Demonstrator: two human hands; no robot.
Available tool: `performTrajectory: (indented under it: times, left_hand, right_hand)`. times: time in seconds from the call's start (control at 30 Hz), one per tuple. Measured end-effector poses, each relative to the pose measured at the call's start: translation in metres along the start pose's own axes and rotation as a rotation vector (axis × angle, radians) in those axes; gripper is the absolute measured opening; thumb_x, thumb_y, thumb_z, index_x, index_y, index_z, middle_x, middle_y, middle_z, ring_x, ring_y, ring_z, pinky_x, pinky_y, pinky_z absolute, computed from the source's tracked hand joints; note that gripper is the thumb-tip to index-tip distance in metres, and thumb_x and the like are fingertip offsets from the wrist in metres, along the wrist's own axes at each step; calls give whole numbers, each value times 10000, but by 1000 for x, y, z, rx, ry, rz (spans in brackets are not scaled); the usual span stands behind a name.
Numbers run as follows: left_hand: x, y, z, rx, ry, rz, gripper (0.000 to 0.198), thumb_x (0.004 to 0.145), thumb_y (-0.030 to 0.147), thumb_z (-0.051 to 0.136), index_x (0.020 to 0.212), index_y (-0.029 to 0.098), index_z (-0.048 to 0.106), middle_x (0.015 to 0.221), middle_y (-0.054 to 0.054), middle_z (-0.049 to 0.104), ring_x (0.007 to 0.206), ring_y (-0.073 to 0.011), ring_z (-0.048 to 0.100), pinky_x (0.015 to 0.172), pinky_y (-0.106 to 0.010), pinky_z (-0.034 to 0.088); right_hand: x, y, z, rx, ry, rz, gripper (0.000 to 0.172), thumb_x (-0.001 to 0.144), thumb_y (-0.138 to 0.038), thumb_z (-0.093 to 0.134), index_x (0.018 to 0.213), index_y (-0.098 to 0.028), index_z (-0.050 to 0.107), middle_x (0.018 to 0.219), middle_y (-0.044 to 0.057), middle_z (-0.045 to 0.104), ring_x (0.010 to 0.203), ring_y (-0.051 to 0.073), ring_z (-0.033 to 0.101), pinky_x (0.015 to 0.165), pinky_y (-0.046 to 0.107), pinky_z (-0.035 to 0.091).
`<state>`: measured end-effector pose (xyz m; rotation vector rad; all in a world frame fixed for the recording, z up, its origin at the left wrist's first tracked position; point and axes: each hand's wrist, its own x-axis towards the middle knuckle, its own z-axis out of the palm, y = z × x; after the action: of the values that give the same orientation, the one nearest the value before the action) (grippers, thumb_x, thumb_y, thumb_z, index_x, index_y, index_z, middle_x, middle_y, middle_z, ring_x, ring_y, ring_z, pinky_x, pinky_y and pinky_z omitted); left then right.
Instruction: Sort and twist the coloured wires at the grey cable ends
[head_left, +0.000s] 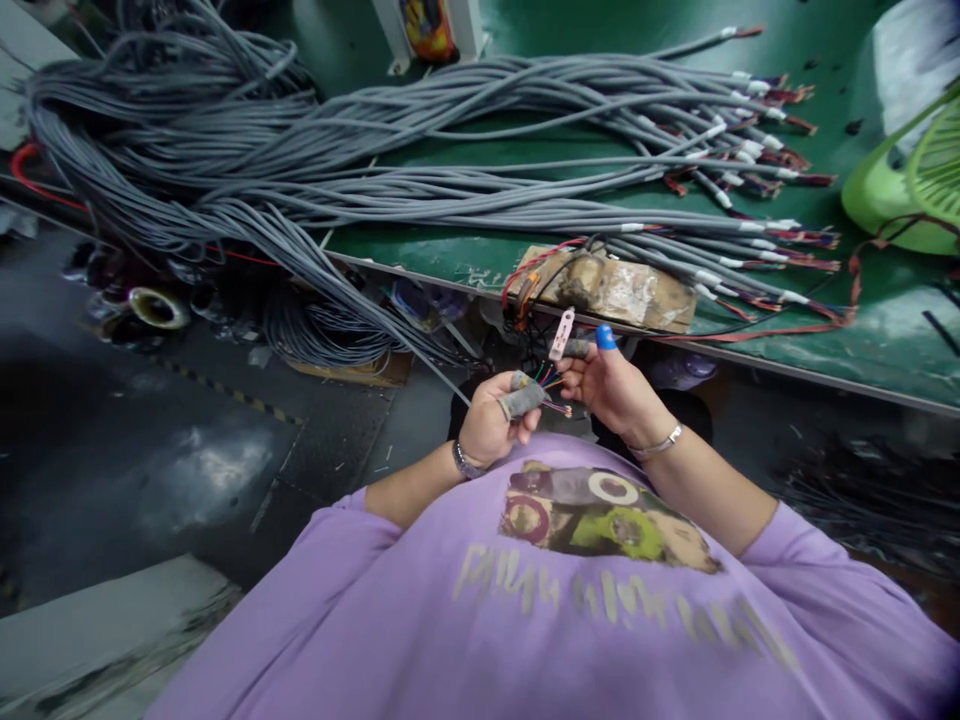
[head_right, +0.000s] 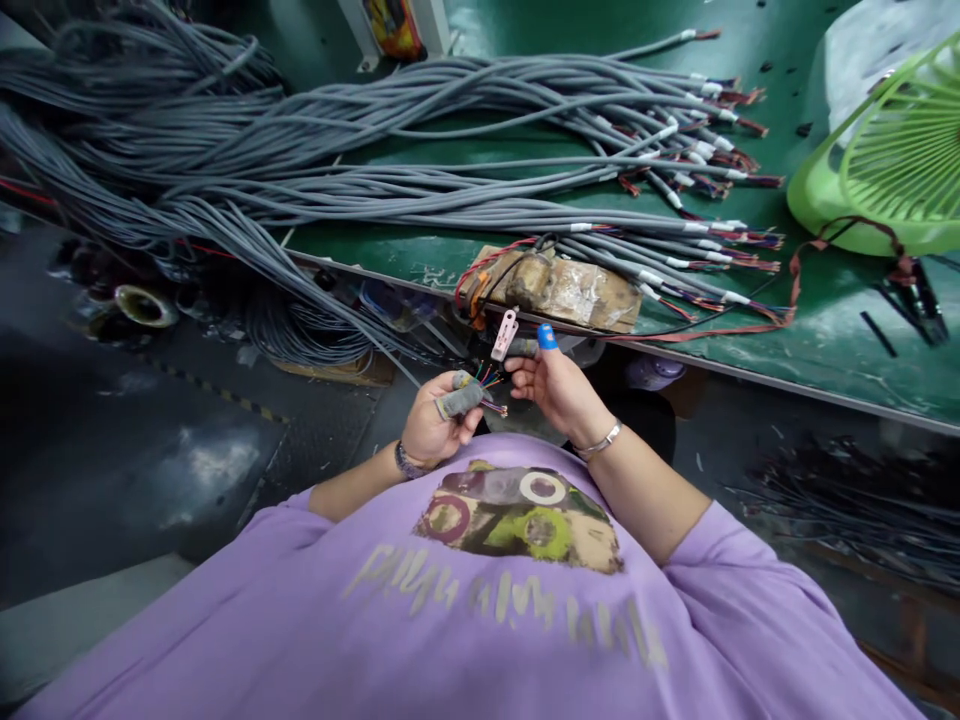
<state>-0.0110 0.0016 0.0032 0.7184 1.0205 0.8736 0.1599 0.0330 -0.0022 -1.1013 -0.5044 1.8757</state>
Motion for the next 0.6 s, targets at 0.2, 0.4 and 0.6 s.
performTrajectory:
  times: [0.2, 0.4, 0.6]
  left_hand:
    - [3, 11, 10, -67, -66, -38, 438, 607, 491, 809, 698, 189, 506, 447, 50, 541, 280, -61, 403, 284, -177, 201]
    - [9, 11, 13, -90, -42, -31, 445, 603, 486, 810, 698, 195, 487, 448, 49, 541, 286, -63, 409, 289, -179, 200]
    - [11, 7, 13, -94, -36, -49, 423, 625, 475, 798, 693, 192, 490, 460, 45, 555, 288, -60, 411, 296, -176, 206]
  right_hand:
    - [16, -1, 10, -122, -123, -180, 532, 610, -660, 826, 735, -201, 586, 611, -44, 509, 488, 71, 357, 461, 228, 311]
    - [28, 10, 13, -223, 85, -409, 642, 684, -861, 593, 675, -220, 577, 583, -18, 524, 517, 106, 408, 504, 258, 365]
    - [31, 4, 24, -44, 22, -218, 675, 638, -872, 627, 792, -215, 618, 679, 10, 620, 617, 145, 557, 586, 275, 475]
